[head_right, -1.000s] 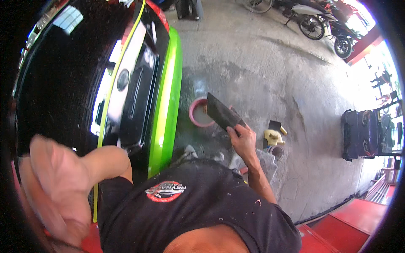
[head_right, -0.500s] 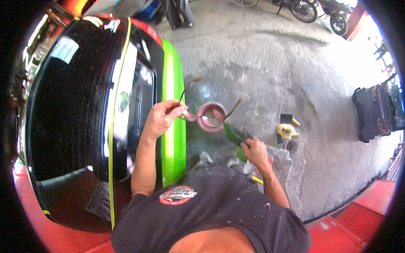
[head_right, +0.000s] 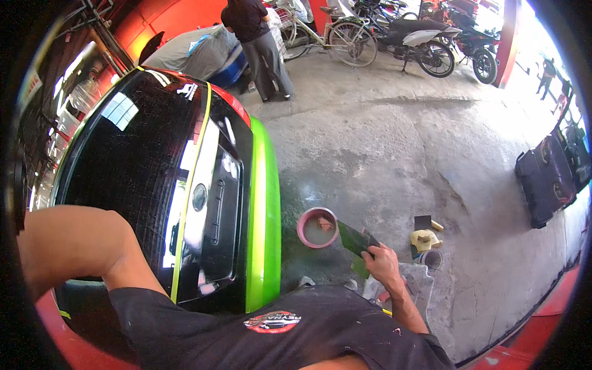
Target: The person sands the rear bumper of a green car using a sanding block and sandpaper. They repeatedly dip the sandpaper into a bucket of water and wipe the surface while working on the area marked by yellow tape.
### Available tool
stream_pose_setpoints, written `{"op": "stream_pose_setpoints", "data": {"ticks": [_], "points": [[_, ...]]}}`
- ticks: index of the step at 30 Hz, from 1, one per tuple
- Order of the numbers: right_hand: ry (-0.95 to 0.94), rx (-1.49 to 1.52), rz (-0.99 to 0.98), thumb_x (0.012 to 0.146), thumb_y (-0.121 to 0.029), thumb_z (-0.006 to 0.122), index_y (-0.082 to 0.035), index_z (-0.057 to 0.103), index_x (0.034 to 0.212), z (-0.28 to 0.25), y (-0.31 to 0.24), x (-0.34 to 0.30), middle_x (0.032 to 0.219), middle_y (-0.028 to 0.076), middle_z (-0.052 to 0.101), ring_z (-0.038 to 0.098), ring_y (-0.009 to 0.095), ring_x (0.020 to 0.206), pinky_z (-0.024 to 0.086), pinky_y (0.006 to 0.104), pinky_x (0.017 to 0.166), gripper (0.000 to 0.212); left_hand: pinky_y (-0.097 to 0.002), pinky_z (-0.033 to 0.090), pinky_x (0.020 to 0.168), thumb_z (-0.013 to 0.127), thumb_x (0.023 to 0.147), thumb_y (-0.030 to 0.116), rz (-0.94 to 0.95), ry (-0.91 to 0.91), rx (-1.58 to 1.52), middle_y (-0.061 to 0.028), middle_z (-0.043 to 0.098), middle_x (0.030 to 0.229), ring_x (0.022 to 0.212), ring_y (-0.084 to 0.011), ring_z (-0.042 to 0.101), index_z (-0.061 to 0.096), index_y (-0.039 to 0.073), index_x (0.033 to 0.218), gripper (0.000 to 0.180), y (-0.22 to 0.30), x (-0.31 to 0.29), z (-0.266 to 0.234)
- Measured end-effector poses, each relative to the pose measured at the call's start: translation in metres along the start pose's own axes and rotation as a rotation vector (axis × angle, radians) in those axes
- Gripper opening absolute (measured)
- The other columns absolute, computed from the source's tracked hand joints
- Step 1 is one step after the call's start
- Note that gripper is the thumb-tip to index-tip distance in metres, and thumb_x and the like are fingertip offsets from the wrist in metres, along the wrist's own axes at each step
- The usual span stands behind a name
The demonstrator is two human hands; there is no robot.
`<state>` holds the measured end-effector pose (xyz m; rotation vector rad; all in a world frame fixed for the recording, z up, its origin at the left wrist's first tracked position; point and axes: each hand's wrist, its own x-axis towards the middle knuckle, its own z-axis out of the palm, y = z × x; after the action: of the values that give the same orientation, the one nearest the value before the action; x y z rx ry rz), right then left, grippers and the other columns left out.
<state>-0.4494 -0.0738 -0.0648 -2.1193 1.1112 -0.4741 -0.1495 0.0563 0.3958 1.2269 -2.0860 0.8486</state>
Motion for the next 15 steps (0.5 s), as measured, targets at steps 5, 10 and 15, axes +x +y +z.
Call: {"op": "stream_pose_setpoints", "data": {"ticks": [5, 10, 15], "points": [[0.036, -0.068, -0.055, 0.08, -0.022, 0.067, -0.002, 0.066, 0.075, 0.002, 0.007, -0.007, 0.076, 0.022, 0.06, 0.06, 0.041, 0.073, 0.047, 0.0489, 0.066, 0.02, -0.0356, 0.046, 0.1, 0.058, 0.094, 0.02, -0.136, -0.373, -0.11, -0.0147, 0.066, 0.114, 0.111, -0.022, 0.062, 0.063, -0.001, 0.117, 0.032, 0.033, -0.069, 0.043], [0.032, 0.013, -0.105, 0.08, -0.022, 0.068, -0.001, 0.064, 0.073, 0.014, -0.004, -0.002, 0.075, 0.023, 0.06, 0.059, 0.042, 0.073, 0.047, 0.0486, 0.065, 0.023, -0.0357, 0.045, 0.101, 0.058, 0.094, 0.02, -0.151, -0.391, -0.091, -0.0149, 0.066, 0.115, 0.111, -0.0222, 0.061, 0.062, -0.001, 0.117, 0.032, 0.039, -0.075, 0.04], [0.027, 0.047, -0.095, 0.079, -0.021, 0.068, -0.001, 0.065, 0.076, 0.006, -0.025, 0.002, 0.075, 0.02, 0.059, 0.06, 0.039, 0.073, 0.047, 0.0466, 0.065, 0.021, -0.0359, 0.045, 0.101, 0.058, 0.094, 0.02, -0.168, -0.374, -0.088, -0.0152, 0.065, 0.115, 0.112, -0.0224, 0.061, 0.062, -0.002, 0.118, 0.032, 0.051, -0.08, 0.043]]}}
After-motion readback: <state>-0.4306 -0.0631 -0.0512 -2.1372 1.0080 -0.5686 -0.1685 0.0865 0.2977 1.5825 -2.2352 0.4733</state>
